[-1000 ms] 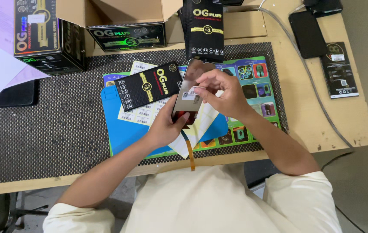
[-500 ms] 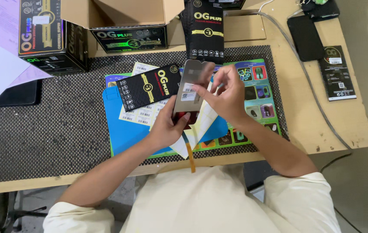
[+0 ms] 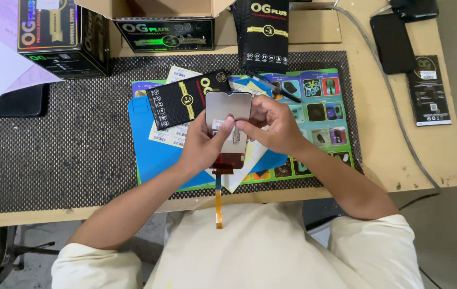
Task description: The person handles small electronic devices, removes them from plastic packaging, and writes on the packaging with a pen. The person then places the devices into black pouches and returns them to a cardboard box.
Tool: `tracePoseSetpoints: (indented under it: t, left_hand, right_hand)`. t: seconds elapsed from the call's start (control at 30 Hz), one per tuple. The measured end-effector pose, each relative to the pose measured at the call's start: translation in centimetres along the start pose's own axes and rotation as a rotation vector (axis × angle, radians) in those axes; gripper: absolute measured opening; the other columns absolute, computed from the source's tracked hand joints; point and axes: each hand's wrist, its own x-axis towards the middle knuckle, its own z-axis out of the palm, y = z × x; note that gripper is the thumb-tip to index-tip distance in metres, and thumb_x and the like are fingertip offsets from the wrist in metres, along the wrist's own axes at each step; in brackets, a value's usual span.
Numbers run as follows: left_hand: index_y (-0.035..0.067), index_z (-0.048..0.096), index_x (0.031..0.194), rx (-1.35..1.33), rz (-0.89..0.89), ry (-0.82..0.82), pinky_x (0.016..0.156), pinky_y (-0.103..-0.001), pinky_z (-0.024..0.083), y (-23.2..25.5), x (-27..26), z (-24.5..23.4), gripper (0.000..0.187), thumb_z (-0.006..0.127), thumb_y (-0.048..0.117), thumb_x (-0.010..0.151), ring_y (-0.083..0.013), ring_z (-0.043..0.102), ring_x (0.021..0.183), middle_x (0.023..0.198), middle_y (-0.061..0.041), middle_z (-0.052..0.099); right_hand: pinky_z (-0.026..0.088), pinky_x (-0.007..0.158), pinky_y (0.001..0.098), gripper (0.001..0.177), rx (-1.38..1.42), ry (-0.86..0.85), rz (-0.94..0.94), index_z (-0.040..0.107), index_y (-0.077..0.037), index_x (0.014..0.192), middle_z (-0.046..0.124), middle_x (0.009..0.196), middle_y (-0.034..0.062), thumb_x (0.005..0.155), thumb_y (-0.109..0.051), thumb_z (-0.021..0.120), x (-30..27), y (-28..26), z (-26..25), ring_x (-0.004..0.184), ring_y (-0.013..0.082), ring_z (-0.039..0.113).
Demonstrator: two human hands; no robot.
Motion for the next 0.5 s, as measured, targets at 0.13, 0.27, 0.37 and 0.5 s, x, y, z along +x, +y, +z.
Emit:
tracePoseSetpoints:
  t: [0.13,0.27,0.37,0.5]
  left_hand:
    - [0.004,0.065,0.113,-0.12,-0.064,-0.004,0.088,-0.037,0.06,1.8,0.3,0.6,0.022,0.054,0.023,0.109,-0.0128,0.065,0.1,0.099,-0.008,0.074]
    - [0.004,0.066,0.11,-0.297,-0.091,0.026,0.082,-0.034,0.06,1.5,0.7,0.4,0.035,0.045,0.031,0.111,-0.0126,0.071,0.086,0.092,-0.008,0.074]
    - [0.003,0.063,0.119,-0.309,-0.115,0.07,0.092,-0.04,0.057,1.4,0.7,0.0,0.041,0.041,0.036,0.112,-0.0155,0.067,0.096,0.103,-0.012,0.072]
    - [0.003,0.048,0.148,-0.206,-0.239,0.081,0.092,-0.042,0.06,-2.2,0.3,-2.5,0.055,0.042,0.043,0.111,-0.0213,0.069,0.106,0.12,-0.014,0.069]
  right_hand:
    - [0.063,0.055,0.0298,0.029,0.003,-0.035,0.03,0.063,0.002,0.114,0.075,0.086,0.0176,0.092,-0.01,0.077,0.2,0.3,-0.3,0.062,0.0199,0.073]
    - [0.064,0.056,0.0345,0.031,-0.048,-0.112,0.037,0.065,0.0,0.12,0.073,0.09,0.0177,0.097,-0.019,0.07,0.7,0.6,-1.6,0.066,0.0243,0.073]
    - [0.06,0.055,0.0321,0.025,-0.184,-0.123,0.015,0.069,-0.003,0.117,0.073,0.087,0.0142,0.098,-0.019,0.07,1.4,-0.5,-4.0,0.063,0.0217,0.072]
    - [0.058,0.071,0.0483,0.02,-0.987,-0.144,0.106,0.071,-0.01,0.102,0.076,0.086,0.01,0.093,-0.028,0.074,1.7,-3.3,-6.9,0.077,0.0355,0.074]
